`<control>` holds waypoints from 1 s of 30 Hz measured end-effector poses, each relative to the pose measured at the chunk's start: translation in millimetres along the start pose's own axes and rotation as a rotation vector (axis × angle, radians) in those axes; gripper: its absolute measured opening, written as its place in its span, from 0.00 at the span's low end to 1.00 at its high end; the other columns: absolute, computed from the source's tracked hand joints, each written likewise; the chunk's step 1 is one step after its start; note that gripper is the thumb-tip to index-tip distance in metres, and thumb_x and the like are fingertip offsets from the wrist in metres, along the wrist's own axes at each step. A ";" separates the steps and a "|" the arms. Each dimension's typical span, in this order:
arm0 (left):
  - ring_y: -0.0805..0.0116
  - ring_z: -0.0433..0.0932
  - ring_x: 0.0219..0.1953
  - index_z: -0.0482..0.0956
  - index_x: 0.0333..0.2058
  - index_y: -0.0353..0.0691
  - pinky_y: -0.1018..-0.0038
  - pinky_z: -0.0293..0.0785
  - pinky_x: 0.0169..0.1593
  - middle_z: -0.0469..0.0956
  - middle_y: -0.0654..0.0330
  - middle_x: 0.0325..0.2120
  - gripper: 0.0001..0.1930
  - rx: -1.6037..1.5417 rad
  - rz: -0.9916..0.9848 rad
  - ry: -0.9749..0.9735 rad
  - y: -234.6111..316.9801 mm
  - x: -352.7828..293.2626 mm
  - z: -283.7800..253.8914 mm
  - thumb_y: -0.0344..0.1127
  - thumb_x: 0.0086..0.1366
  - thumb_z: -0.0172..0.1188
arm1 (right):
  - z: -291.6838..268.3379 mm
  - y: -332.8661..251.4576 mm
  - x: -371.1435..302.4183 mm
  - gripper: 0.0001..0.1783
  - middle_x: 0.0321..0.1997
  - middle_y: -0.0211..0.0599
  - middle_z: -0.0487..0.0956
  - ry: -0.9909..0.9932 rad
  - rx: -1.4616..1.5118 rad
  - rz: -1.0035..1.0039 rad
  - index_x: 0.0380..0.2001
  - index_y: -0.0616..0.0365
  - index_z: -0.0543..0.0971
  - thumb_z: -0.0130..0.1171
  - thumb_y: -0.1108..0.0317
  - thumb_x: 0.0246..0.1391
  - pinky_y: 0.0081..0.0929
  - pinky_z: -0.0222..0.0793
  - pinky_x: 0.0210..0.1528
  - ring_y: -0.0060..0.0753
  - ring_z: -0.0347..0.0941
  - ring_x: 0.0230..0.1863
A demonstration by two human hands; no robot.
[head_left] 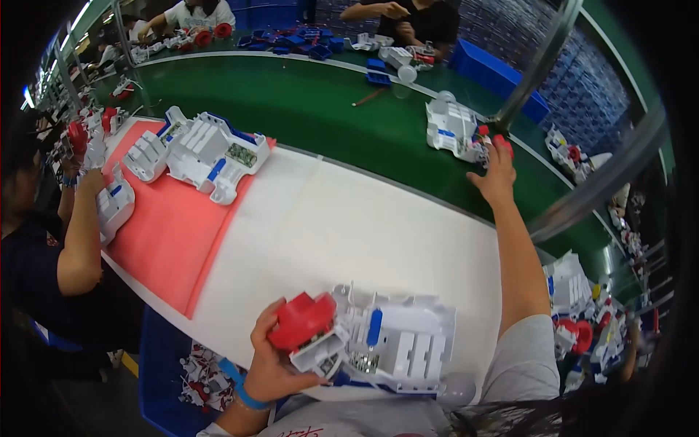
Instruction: Assembling an electronic component with a motor and plastic housing on an assembly line.
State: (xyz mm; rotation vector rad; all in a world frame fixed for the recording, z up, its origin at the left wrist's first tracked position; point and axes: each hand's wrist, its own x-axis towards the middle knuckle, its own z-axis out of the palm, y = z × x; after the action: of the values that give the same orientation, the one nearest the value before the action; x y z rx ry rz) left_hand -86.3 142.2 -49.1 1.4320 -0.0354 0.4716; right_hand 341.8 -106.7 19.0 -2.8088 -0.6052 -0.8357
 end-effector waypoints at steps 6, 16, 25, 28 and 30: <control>0.50 0.55 0.59 0.46 0.57 0.54 0.59 0.61 0.57 0.47 0.43 0.58 0.55 0.110 0.019 0.041 3.9 -3.9 -5.2 0.36 0.34 0.77 | 34.2 9.4 43.4 0.46 0.64 0.27 0.59 -0.287 -0.217 0.132 0.56 0.42 0.63 0.69 0.47 0.30 0.64 0.30 0.62 0.37 0.39 0.69; 0.49 0.56 0.59 0.46 0.56 0.53 0.59 0.60 0.57 0.47 0.42 0.57 0.50 0.136 0.032 0.035 1.9 -1.1 -3.3 0.33 0.40 0.73 | 2.8 13.8 35.3 0.23 0.35 0.39 0.74 -0.200 -0.108 -0.292 0.36 0.54 0.79 0.66 0.52 0.37 0.49 0.42 0.62 0.41 0.67 0.45; 0.49 0.58 0.58 0.49 0.54 0.49 0.59 0.62 0.56 0.48 0.41 0.57 0.45 0.255 0.123 0.027 -0.1 -3.3 -6.5 0.31 0.43 0.71 | -89.5 -70.7 -61.0 0.17 0.33 0.37 0.71 -0.240 0.449 -0.572 0.29 0.57 0.77 0.69 0.65 0.33 0.32 0.65 0.41 0.42 0.67 0.39; 0.48 0.59 0.58 0.50 0.53 0.49 0.59 0.63 0.56 0.48 0.41 0.57 0.43 0.252 0.204 0.005 4.9 -2.8 -4.6 0.30 0.43 0.71 | -97.7 -105.1 -74.2 0.18 0.33 0.35 0.71 -0.257 0.525 -0.807 0.28 0.55 0.77 0.69 0.65 0.30 0.32 0.64 0.41 0.40 0.67 0.40; 0.47 0.59 0.58 0.52 0.52 0.50 0.59 0.65 0.55 0.49 0.41 0.57 0.42 0.272 0.220 0.006 4.7 -6.6 -2.7 0.29 0.42 0.71 | -89.0 -125.0 -79.7 0.17 0.34 0.36 0.71 -0.262 0.595 -0.925 0.27 0.54 0.76 0.69 0.65 0.30 0.34 0.64 0.41 0.40 0.67 0.40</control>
State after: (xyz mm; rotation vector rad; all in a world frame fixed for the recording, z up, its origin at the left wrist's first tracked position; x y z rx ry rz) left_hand -94.5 143.2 -47.1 1.7026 -0.1292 0.6808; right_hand 184.8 -42.4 52.6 -2.0224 -1.8888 -0.2673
